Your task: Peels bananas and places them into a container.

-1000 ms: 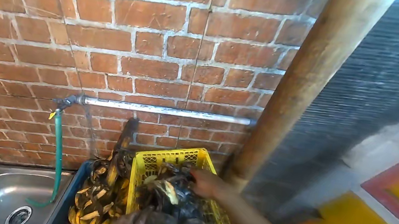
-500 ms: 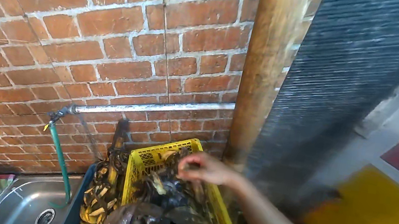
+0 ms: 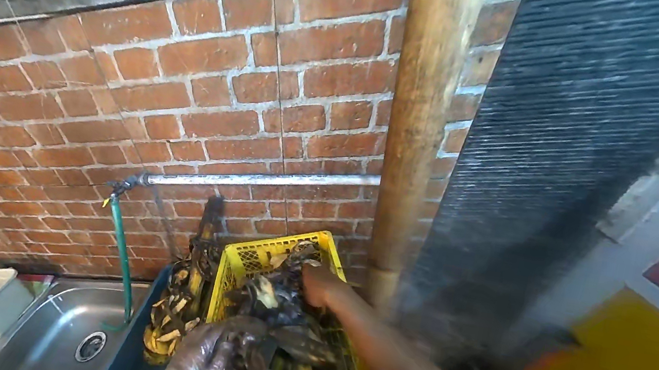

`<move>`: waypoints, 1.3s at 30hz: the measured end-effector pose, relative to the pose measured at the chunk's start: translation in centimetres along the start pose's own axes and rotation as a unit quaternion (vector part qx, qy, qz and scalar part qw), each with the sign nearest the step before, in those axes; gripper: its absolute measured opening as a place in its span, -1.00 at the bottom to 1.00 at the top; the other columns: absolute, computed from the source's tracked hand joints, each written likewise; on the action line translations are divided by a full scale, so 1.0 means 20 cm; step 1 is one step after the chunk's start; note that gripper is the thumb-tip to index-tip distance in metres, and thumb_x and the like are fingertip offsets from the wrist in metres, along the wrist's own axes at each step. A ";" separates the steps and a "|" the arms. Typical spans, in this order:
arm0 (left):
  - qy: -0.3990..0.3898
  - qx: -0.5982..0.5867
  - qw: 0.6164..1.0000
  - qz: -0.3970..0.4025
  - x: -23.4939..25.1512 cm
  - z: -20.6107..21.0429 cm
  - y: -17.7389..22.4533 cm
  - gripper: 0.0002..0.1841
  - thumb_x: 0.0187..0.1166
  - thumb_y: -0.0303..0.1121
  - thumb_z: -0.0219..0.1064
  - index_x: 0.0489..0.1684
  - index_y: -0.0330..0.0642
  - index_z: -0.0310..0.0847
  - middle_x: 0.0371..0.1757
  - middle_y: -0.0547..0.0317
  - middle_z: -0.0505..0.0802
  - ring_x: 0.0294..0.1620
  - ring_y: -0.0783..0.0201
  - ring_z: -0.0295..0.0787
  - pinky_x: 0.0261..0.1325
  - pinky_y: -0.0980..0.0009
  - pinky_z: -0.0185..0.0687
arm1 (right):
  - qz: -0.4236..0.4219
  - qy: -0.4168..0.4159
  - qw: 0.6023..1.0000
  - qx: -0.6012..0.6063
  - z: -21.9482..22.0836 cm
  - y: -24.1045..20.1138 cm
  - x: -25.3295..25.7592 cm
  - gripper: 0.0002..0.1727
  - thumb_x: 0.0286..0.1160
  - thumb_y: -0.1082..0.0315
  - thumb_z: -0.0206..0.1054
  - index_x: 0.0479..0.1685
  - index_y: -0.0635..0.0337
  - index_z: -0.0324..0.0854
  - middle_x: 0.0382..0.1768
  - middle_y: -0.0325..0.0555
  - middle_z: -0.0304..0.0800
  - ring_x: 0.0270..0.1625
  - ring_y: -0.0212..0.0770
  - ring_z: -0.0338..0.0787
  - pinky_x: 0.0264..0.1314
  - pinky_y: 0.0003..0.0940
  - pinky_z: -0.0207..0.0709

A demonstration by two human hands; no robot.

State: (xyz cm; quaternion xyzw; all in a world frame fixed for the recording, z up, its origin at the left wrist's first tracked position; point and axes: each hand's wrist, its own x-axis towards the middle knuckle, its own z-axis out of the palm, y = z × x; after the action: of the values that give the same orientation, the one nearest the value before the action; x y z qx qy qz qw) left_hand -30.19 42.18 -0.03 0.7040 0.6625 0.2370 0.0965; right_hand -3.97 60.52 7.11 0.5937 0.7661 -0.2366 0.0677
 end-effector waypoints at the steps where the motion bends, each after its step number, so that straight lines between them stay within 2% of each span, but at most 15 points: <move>1: 0.002 -0.003 1.000 -0.001 0.00 0.00 0.00 -0.54 0.71 -0.01 0.14 0.48 0.11 0.68 0.45 0.19 0.77 0.58 0.16 0.56 0.72 0.10 0.34 | 0.001 -0.002 1.000 0.012 0.03 0.01 0.03 -0.30 0.33 0.36 0.50 0.53 0.40 0.40 0.24 0.38 0.72 0.27 0.35 0.77 0.23 0.40 0.61; 3: -0.005 -0.008 1.000 -0.007 -0.01 -0.01 0.01 -0.54 0.70 -0.01 0.15 0.47 0.12 0.69 0.44 0.20 0.77 0.58 0.15 0.56 0.71 0.10 0.34 | 0.005 0.011 0.999 0.030 0.07 0.02 0.06 -0.26 0.32 0.37 0.52 0.58 0.32 0.38 0.26 0.36 0.72 0.27 0.34 0.77 0.24 0.39 0.63; 10: -0.047 0.022 0.999 -0.005 0.04 -0.02 0.00 -0.52 0.71 -0.02 0.13 0.49 0.03 0.67 0.47 0.09 0.75 0.58 0.03 0.58 0.68 0.01 0.39 | -0.044 -0.007 0.981 -0.191 -0.18 -0.11 -0.17 -0.74 0.42 0.33 0.49 0.03 0.22 0.78 0.11 0.23 0.80 0.20 0.31 0.78 0.12 0.45 0.61; 13: -0.051 0.025 0.998 0.009 0.06 -0.03 0.00 -0.54 0.71 -0.06 0.15 0.46 0.01 0.69 0.44 0.04 0.78 0.55 -0.02 0.61 0.68 -0.01 0.39 | -0.085 -0.041 0.967 -0.237 -0.29 -0.13 -0.26 -0.71 0.40 0.30 0.51 0.10 0.06 0.82 0.06 0.17 0.83 0.18 0.29 0.79 0.14 0.45 0.61; 17: -0.009 -0.031 0.999 0.041 0.05 -0.02 -0.02 -0.54 0.66 -0.11 0.21 0.49 0.00 0.67 0.36 -0.03 0.81 0.42 -0.08 0.71 0.55 -0.11 0.50 | -0.183 0.016 0.983 -0.028 -0.39 -0.02 -0.45 -0.57 0.36 0.29 0.64 0.26 -0.04 0.80 0.04 -0.04 0.87 0.07 -0.03 0.84 0.24 0.17 0.67; 20: 0.044 -0.106 0.992 0.057 0.05 0.02 -0.08 -0.41 0.50 -0.13 0.36 0.60 0.04 0.58 0.37 0.02 0.81 0.37 0.00 0.75 0.45 -0.09 0.62 | -0.188 0.109 0.968 0.125 -0.28 -0.01 -0.57 -0.62 0.39 0.26 0.61 0.22 -0.08 0.81 -0.07 -0.20 0.91 -0.11 -0.26 0.87 0.04 -0.07 0.79; 24: 0.052 -0.185 0.979 0.070 0.06 0.00 -0.11 -0.35 0.38 -0.18 0.49 0.56 -0.10 0.58 0.36 0.02 0.81 0.33 0.04 0.77 0.39 -0.07 0.68 | -0.135 0.136 0.971 0.145 -0.13 -0.18 -0.66 -0.70 0.58 0.16 0.47 0.23 -0.09 0.75 -0.12 -0.25 0.87 -0.16 -0.35 0.83 0.02 -0.20 0.76; 27: 0.026 -0.218 0.973 0.076 0.08 0.01 -0.14 -0.35 0.42 -0.11 0.47 0.57 -0.08 0.58 0.41 0.02 0.78 0.39 0.06 0.74 0.46 -0.04 0.65 | -0.118 0.223 0.949 0.186 -0.17 -0.26 -0.86 -0.71 0.54 0.14 0.50 0.20 -0.16 0.77 -0.20 -0.35 0.88 -0.28 -0.39 0.83 -0.16 -0.29 0.80; 31: 0.046 -0.380 0.909 0.162 0.11 -0.08 -0.13 -0.11 0.53 0.08 0.36 0.73 -0.42 0.23 0.50 -0.20 0.67 0.42 0.06 0.70 0.40 0.07 0.71 | -0.175 0.381 0.880 0.222 -0.23 -0.42 -1.05 -0.65 0.37 0.13 0.59 0.15 -0.17 0.79 -0.26 -0.46 0.90 -0.39 -0.45 0.83 -0.43 -0.44 0.81; 33: 0.008 -0.463 0.861 0.212 0.12 -0.20 -0.03 0.14 0.48 0.22 0.41 0.81 -0.53 -0.08 0.57 -0.32 0.58 0.42 0.03 0.71 0.34 0.10 0.77 | -0.194 0.355 0.883 0.239 -0.13 -0.55 -0.99 -0.62 0.35 0.05 0.65 0.12 -0.14 0.78 -0.24 -0.47 0.88 -0.32 -0.49 0.83 -0.31 -0.45 0.82; 34: -0.041 -0.518 0.826 0.217 0.12 -0.25 0.01 0.13 0.48 0.09 0.49 0.84 -0.49 -0.17 0.58 -0.27 0.57 0.40 0.08 0.73 0.34 0.14 0.79 | -0.200 0.314 0.893 0.254 -0.07 -0.62 -0.93 -0.58 0.39 0.00 0.62 0.18 -0.12 0.76 -0.15 -0.45 0.89 -0.19 -0.50 0.85 -0.13 -0.42 0.83; 35: -0.090 -0.570 0.794 0.190 0.10 -0.29 0.04 0.01 0.49 -0.14 0.55 0.84 -0.41 -0.06 0.50 -0.15 0.66 0.28 0.16 0.79 0.27 0.21 0.83 | -0.197 0.277 0.903 0.263 -0.03 -0.65 -0.88 -0.52 0.43 -0.04 0.58 0.29 -0.10 0.73 -0.06 -0.44 0.90 -0.09 -0.49 0.84 0.01 -0.39 0.82; 36: -0.118 -0.614 0.771 0.122 0.08 -0.31 0.07 -0.23 0.49 -0.40 0.52 0.74 -0.34 0.25 0.17 -0.06 0.85 -0.11 0.21 0.88 -0.10 0.27 0.90 | -0.174 0.268 0.909 0.266 -0.01 -0.64 -0.83 -0.48 0.47 -0.07 0.54 0.37 -0.11 0.70 0.01 -0.43 0.90 -0.06 -0.48 0.85 0.04 -0.35 0.81; 37: -0.143 -0.638 0.753 0.070 0.07 -0.30 0.07 -0.42 0.53 -0.53 0.42 0.61 -0.32 0.46 -0.14 -0.03 0.87 -0.43 0.23 0.79 -0.42 0.31 0.81 | -0.137 0.286 0.912 0.261 0.00 -0.58 -0.78 -0.50 0.52 -0.06 0.50 0.38 -0.11 0.69 0.00 -0.41 0.91 -0.11 -0.45 0.86 -0.02 -0.32 0.82; 39: -0.182 -0.636 0.750 0.029 0.06 -0.25 0.01 -0.56 0.62 -0.55 0.29 0.49 -0.27 0.58 -0.33 0.00 0.81 -0.62 0.26 0.64 -0.59 0.35 0.67 | -0.017 0.313 0.922 0.227 -0.01 -0.39 -0.68 -0.65 0.59 0.04 0.46 0.23 -0.06 0.75 -0.14 -0.32 0.90 -0.23 -0.34 0.87 -0.12 -0.17 0.84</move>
State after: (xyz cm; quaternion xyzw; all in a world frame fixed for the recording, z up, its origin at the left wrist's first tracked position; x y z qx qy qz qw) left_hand -32.38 42.40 4.62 0.5287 0.3083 0.4738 0.6332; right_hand -7.26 47.20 14.76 0.6242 0.6835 -0.2074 -0.3166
